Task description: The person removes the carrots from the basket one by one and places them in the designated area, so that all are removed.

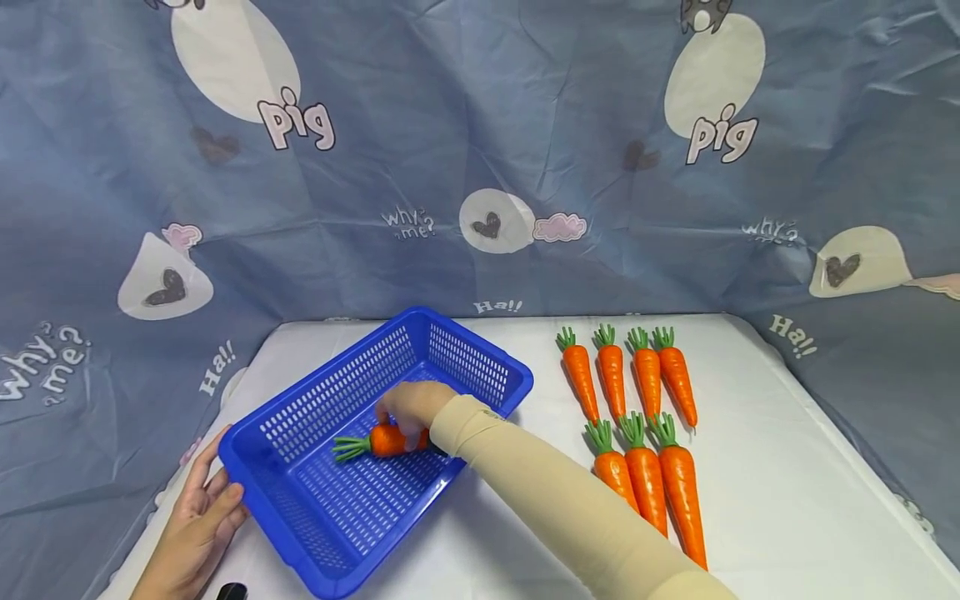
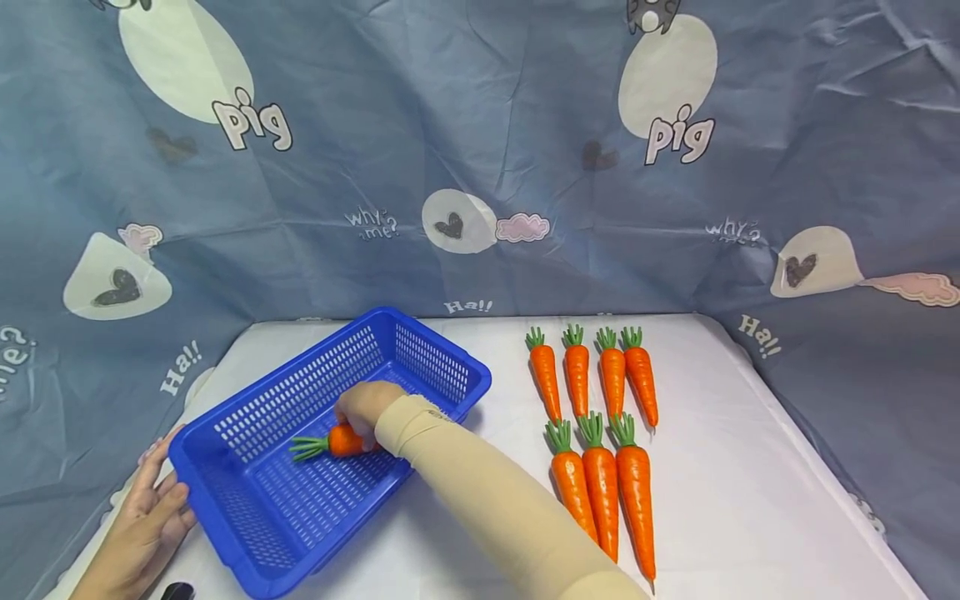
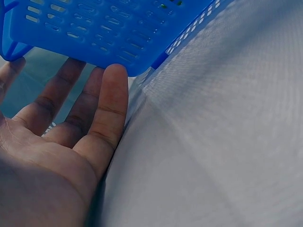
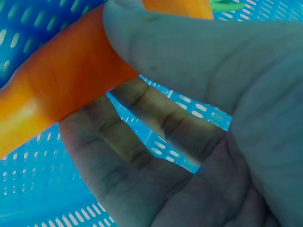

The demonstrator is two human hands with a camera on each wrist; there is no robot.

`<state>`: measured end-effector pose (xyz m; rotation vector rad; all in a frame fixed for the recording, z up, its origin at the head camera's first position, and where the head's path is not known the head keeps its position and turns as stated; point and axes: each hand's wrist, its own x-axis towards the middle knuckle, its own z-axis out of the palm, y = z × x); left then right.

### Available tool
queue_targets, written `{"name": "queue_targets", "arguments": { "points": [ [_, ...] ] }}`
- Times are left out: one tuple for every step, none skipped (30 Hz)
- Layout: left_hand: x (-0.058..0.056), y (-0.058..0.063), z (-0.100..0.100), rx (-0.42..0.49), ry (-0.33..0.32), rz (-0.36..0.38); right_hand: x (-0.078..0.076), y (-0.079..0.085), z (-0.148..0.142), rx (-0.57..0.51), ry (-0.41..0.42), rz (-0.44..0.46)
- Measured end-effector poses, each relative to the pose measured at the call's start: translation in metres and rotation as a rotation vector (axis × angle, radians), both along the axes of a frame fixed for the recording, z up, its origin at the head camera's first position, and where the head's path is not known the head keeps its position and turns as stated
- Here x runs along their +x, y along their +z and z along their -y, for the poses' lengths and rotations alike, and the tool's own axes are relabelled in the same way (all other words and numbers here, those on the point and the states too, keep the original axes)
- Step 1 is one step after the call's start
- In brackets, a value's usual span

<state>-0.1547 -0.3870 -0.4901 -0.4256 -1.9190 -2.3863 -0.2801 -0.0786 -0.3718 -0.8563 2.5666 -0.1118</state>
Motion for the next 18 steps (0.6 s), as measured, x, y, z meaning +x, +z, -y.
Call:
{"name": "queue_targets", "arguments": {
  "points": [
    [0.0001, -0.0003, 0.0000, 0.000, 0.002, 0.005, 0.0003, -0.0004, 0.0002, -0.001, -0.002, 0.002],
    [-0.0001, -0.0007, 0.0002, 0.002, -0.001, 0.005, 0.0004, -0.0006, 0.0001, -0.001, -0.002, 0.003],
    [-0.0002, -0.0010, 0.0001, 0.003, 0.001, 0.009, 0.0004, -0.0008, 0.0000, -0.001, 0.003, 0.002],
    [-0.0005, -0.0013, 0.0001, 0.004, 0.001, 0.010, 0.0003, -0.0009, -0.0004, -0.003, 0.011, 0.000],
    [-0.0008, -0.0014, -0.0001, 0.003, 0.004, 0.012, 0.0003, -0.0006, -0.0008, -0.003, 0.013, 0.001],
    [-0.0012, -0.0014, -0.0004, 0.002, 0.006, 0.014, 0.0003, -0.0001, -0.0014, -0.005, 0.020, 0.001],
    [-0.0016, -0.0014, -0.0006, 0.003, 0.007, 0.015, 0.0001, 0.0005, -0.0018, -0.003, 0.022, 0.000],
    [-0.0020, -0.0014, -0.0009, 0.002, 0.009, 0.016, 0.0000, 0.0011, -0.0022, -0.001, 0.025, 0.000],
    [-0.0023, -0.0015, -0.0010, 0.004, 0.011, 0.018, 0.0000, 0.0019, -0.0024, 0.004, 0.031, -0.004],
    [-0.0025, -0.0015, -0.0009, 0.005, 0.012, 0.017, -0.0001, 0.0024, -0.0024, 0.007, 0.031, -0.005],
    [-0.0025, -0.0016, -0.0006, 0.005, 0.014, 0.017, -0.0002, 0.0026, -0.0023, 0.010, 0.031, -0.005],
    [-0.0023, -0.0018, -0.0002, 0.006, 0.015, 0.019, -0.0001, 0.0030, -0.0020, 0.014, 0.033, -0.006],
    [-0.0021, -0.0021, 0.0004, 0.007, 0.016, 0.018, 0.0000, 0.0031, -0.0017, 0.016, 0.032, -0.007],
    [-0.0020, -0.0024, 0.0008, 0.007, 0.019, 0.018, 0.0001, 0.0030, -0.0011, 0.019, 0.034, -0.009],
    [-0.0019, -0.0026, 0.0014, 0.007, 0.021, 0.018, 0.0002, 0.0030, -0.0006, 0.022, 0.037, -0.014],
    [-0.0017, -0.0030, 0.0020, 0.007, 0.021, 0.017, 0.0004, 0.0029, -0.0001, 0.023, 0.035, -0.016],
    [-0.0016, -0.0034, 0.0026, 0.009, 0.020, 0.016, 0.0006, 0.0027, 0.0005, 0.025, 0.035, -0.021],
    [-0.0013, -0.0037, 0.0032, 0.012, 0.019, 0.013, 0.0009, 0.0026, 0.0010, 0.025, 0.036, -0.025]
  ]
}}
